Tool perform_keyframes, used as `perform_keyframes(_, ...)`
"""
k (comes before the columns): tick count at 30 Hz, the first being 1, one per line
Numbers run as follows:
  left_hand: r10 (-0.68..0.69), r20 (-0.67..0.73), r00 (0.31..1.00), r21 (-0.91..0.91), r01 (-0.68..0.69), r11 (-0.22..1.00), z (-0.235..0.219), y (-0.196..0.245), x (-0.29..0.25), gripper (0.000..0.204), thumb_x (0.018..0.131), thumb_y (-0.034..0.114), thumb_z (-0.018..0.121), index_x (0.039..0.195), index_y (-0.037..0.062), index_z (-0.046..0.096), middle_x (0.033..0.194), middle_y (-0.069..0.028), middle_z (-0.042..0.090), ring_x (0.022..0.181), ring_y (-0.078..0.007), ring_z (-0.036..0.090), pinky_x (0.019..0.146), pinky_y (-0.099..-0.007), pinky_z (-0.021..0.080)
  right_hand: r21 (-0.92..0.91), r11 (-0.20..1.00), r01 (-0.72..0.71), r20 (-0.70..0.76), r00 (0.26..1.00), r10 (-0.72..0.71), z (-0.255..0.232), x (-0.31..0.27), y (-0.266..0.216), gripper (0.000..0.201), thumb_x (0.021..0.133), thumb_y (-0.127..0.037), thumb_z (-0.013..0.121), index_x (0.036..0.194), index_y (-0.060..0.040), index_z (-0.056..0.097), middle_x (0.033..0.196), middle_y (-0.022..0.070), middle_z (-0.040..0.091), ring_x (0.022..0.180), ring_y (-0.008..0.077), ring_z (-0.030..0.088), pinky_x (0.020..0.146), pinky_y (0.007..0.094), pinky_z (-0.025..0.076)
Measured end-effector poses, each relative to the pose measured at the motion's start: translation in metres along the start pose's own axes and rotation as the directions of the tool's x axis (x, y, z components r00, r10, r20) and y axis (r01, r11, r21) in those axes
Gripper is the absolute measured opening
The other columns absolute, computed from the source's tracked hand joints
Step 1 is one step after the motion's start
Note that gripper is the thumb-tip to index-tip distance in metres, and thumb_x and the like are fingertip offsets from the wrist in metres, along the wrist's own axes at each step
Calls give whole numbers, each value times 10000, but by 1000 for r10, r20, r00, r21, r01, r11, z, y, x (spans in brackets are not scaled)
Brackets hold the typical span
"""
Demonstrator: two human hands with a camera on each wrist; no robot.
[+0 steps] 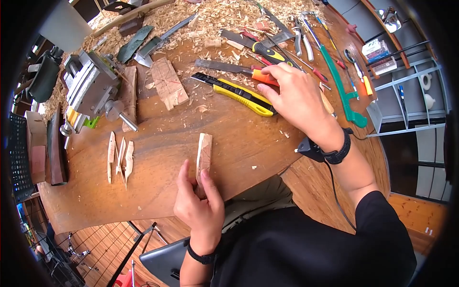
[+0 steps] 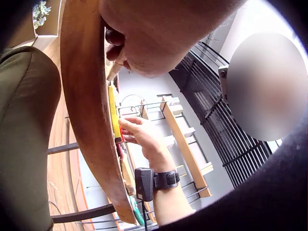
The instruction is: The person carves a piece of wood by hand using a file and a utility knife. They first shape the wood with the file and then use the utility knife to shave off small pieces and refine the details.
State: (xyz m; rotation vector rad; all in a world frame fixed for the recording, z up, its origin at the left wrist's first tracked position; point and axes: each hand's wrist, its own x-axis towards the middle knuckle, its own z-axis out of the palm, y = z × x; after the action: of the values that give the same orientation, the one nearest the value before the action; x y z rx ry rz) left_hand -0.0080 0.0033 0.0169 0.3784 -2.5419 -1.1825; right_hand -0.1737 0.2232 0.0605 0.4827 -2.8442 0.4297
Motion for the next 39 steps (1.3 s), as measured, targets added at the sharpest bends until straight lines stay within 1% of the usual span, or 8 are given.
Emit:
perform_keyframes(4,186,-40,982,183,-176,967,1,-2,4,442,931,209,769,1282,-12,616,762,-142,633,612,-245,665,581,-333,526,-154,987,39,5,999,-39,1,8,1,242,872,-245,766,1017,-57,720,982,152,685,948,342,688,810,452,563)
perform_keyframes(7,25,98,995,229,-47,972,-12,17,2,468,897,199,788,1289,6,621,980,-165,663,780,-330,700,649,-388,564,-246,966,75,-9,997,-79,12,14,8,242,862,-252,773,1009,-66,724,980,149,678,957,332,684,814,449,565)
perform_keyframes(16,172,95,980,334,-194,922,-12,10,-9,433,887,125,779,1281,13,638,968,-142,654,756,-298,694,629,-370,566,-261,944,201,5,978,-207,8,21,10,201,875,-250,708,927,-57,689,877,162,678,868,334,689,781,446,555)
perform_keyframes(18,197,82,977,319,-213,923,-9,6,-9,457,885,136,790,1293,2,635,889,-124,632,667,-251,654,569,-356,531,-103,993,-50,94,994,60,-6,18,-6,213,877,-259,672,898,-47,657,831,189,700,782,354,704,722,465,557)
perform_keyframes(24,155,101,983,307,-179,935,-2,3,-2,585,876,243,823,1318,-79,615,750,-87,583,594,-207,601,493,-327,476,401,895,-193,80,981,176,-49,-40,-45,272,903,-150,702,1137,-34,625,828,134,686,728,295,700,674,361,543)
perform_keyframes(28,198,101,975,295,-219,930,-9,-5,-6,652,854,304,845,1326,-82,617,789,-84,602,607,-197,583,516,-316,476,444,880,-171,331,944,16,-65,-99,-73,327,922,-87,675,1226,9,604,936,161,659,781,308,694,716,371,552)
perform_keyframes(30,421,66,905,292,-421,859,-8,-19,-12,674,842,340,853,1320,-79,629,833,-82,620,629,-201,568,550,-313,481,414,883,-220,411,911,35,-62,-117,-87,338,924,-90,689,1234,11,599,966,167,642,768,323,685,706,386,551)
perform_keyframes(39,335,116,935,442,-351,825,5,-9,5,645,891,307,775,1348,-116,604,738,-61,531,584,-195,507,512,-318,411,363,909,-202,396,917,46,-48,-133,-113,514,908,-15,683,1412,-25,589,949,119,633,666,253,650,604,355,553)
